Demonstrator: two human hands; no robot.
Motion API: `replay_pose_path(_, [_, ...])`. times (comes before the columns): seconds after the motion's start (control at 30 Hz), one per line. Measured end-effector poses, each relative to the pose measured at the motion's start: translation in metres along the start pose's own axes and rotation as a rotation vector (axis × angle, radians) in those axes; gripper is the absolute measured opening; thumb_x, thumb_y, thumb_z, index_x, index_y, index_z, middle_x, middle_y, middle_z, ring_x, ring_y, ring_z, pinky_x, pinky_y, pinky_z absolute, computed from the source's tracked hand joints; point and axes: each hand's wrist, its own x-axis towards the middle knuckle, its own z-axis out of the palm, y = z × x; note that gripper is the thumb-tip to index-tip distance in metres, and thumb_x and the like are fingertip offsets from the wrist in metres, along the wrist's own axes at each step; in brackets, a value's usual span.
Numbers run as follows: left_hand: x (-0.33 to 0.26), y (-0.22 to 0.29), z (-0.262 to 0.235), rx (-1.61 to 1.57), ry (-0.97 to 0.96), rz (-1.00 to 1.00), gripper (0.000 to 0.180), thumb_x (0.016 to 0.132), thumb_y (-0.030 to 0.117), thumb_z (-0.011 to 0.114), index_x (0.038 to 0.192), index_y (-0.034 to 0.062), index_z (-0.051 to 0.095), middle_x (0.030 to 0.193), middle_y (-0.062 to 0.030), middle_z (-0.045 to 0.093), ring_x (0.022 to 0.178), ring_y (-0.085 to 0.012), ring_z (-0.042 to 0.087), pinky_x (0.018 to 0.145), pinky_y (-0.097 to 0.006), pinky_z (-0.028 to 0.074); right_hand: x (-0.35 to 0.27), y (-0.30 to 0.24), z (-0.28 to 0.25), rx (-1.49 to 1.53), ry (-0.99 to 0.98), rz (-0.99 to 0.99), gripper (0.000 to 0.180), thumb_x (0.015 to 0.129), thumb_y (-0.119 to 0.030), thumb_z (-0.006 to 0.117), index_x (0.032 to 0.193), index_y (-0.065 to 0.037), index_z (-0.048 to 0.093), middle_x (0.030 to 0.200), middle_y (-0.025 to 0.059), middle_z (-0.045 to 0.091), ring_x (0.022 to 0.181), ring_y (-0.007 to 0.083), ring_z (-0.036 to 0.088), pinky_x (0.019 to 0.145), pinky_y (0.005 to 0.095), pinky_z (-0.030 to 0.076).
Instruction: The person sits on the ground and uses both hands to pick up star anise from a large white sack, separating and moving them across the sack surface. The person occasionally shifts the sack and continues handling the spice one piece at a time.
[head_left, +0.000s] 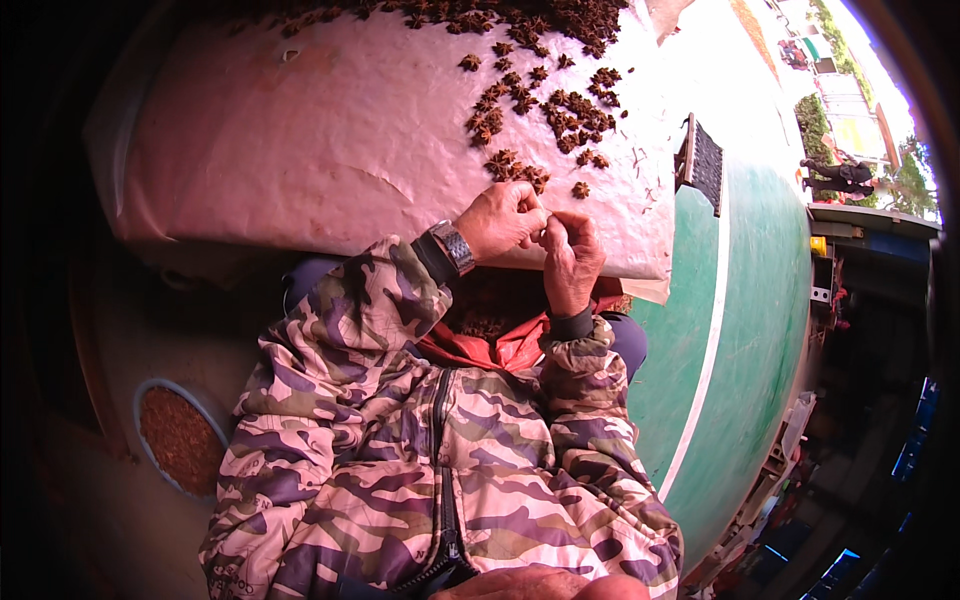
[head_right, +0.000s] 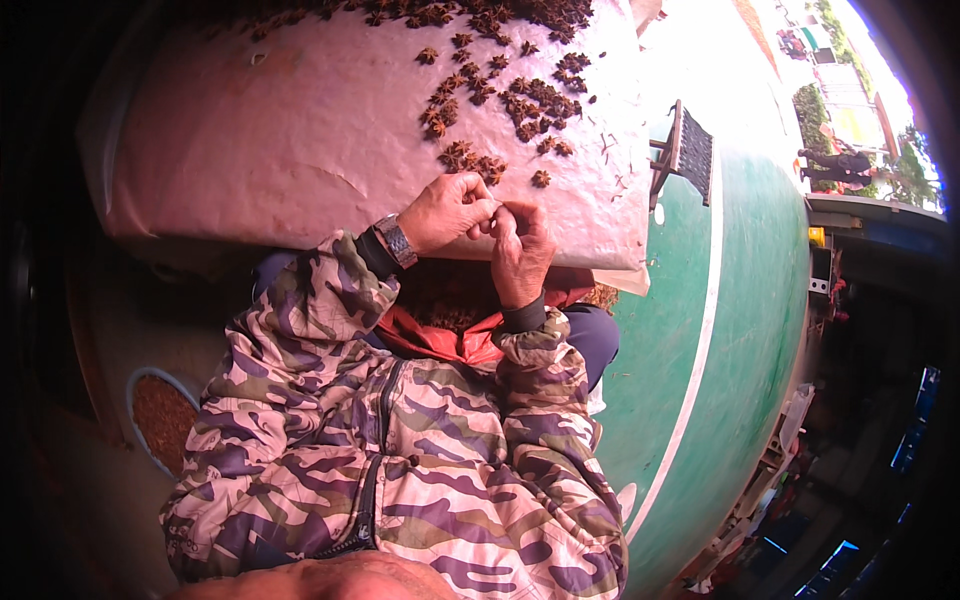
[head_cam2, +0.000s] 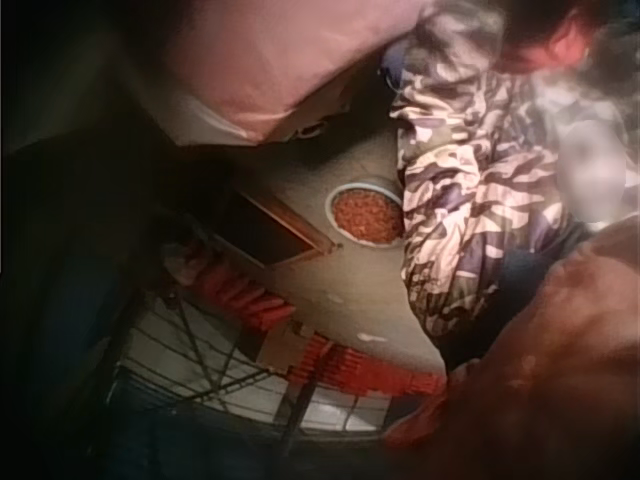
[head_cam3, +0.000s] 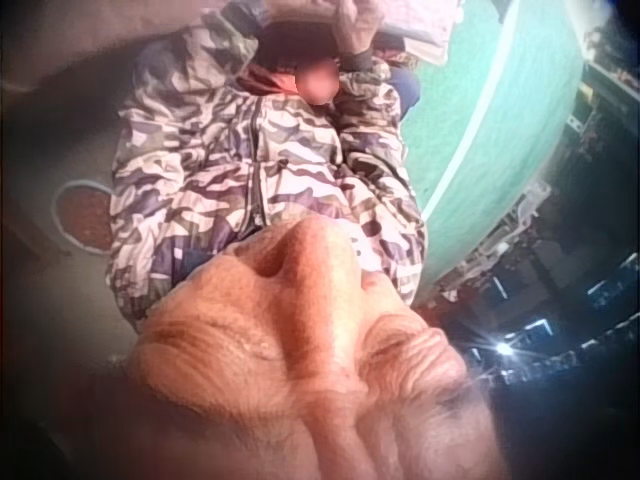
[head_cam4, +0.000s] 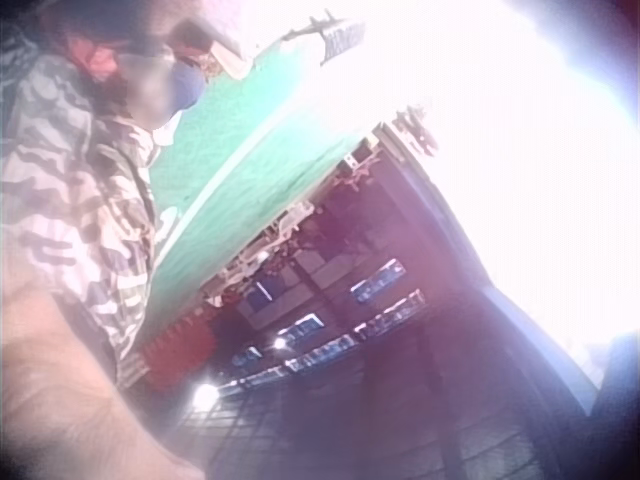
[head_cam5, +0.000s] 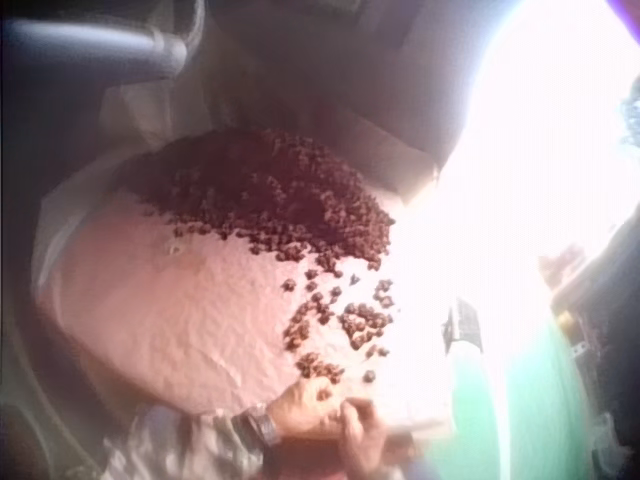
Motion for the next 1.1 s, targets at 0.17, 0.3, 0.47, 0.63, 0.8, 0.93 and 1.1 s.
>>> replay_pose_path(0.17, [-0.011,0.012,0.017,0.143,-0.016,0.03,0.006,0.091,0.007,0.065,0.094,0.001,0.064,0.076,-0.0023,0.065,0.066,-0.0088,0.065,0.061,-0.026,0.054,0.03,-0.01,-0.022,-0.106,0.158,-0.001,0.007,0.097,-0.004,0.061,0.098,0.001,0.066,0.081,0.007,0.068,0.069,0.0127,0.064,0.063,0.0265,0.051])
replay_pose_path(0.3, [-0.007,0.008,0.003,0.288,0.011,0.205,0.009,0.092,0.007,0.062,0.097,-0.0002,0.066,0.079,-0.0034,0.066,0.069,-0.0087,0.065,0.063,-0.026,0.055,0.091,0.039,-0.102,-0.907,0.364,-0.326,0.013,0.093,-0.011,0.067,0.102,-0.002,0.07,0.085,0.0115,0.072,0.067,0.0182,0.066,0.065,0.0346,0.053])
replay_pose_path(0.47, [-0.003,0.009,-0.001,0.102,0.034,0.083,0.013,0.096,0.009,0.059,0.099,-0.0005,0.067,0.082,-0.0054,0.068,0.069,-0.01,0.064,0.064,-0.026,0.055,0.094,0.007,-0.063,-0.929,0.17,-0.272,0.03,0.087,-0.031,0.081,0.103,-0.007,0.072,0.092,0.0129,0.073,0.073,0.0299,0.07,0.07,0.042,0.056])
replay_pose_path(0.63, [0.0,0.014,-0.004,0.087,0.06,0.026,0.014,0.099,0.013,0.061,0.1,-0.0003,0.066,0.083,-0.0059,0.069,0.068,-0.0094,0.063,0.063,-0.026,0.055,0.102,-0.002,-0.022,-1.236,0.056,-0.334,0.03,0.094,-0.04,0.07,0.095,-0.01,0.069,0.097,0.0162,0.068,0.08,0.04,0.07,0.068,0.0499,0.056])
replay_pose_path(0.8, [0.003,0.007,-0.007,0.063,0.08,0.037,0.015,0.099,0.014,0.061,0.1,0.0,0.065,0.083,-0.0067,0.069,0.068,-0.0106,0.065,0.064,-0.026,0.056,0.108,0.017,-0.035,-1.172,0.06,-0.371,0.021,0.094,-0.029,0.071,0.096,-0.009,0.068,0.098,0.0156,0.069,0.077,0.0375,0.069,0.069,0.0475,0.055])
replay_pose_path(0.93, [0.005,0.006,-0.009,0.096,0.082,0.044,0.015,0.098,0.014,0.061,0.102,-0.0003,0.065,0.084,-0.0067,0.07,0.069,-0.0108,0.065,0.064,-0.026,0.056,0.094,-0.001,-0.034,-1.024,0.031,-0.304,0.017,0.093,-0.026,0.07,0.099,-0.01,0.068,0.101,0.015,0.067,0.085,0.0391,0.069,0.074,0.0505,0.055])
replay_pose_path(1.1, [0.006,0.008,-0.008,0.056,0.066,0.027,0.014,0.1,0.013,0.062,0.104,-0.0002,0.065,0.085,-0.006,0.069,0.07,-0.0096,0.064,0.064,-0.025,0.055,0.114,0.006,-0.025,-1.078,0.005,-0.415,0.015,0.093,-0.023,0.071,0.103,-0.012,0.07,0.109,0.0157,0.067,0.086,0.0382,0.07,0.074,0.0483,0.056])
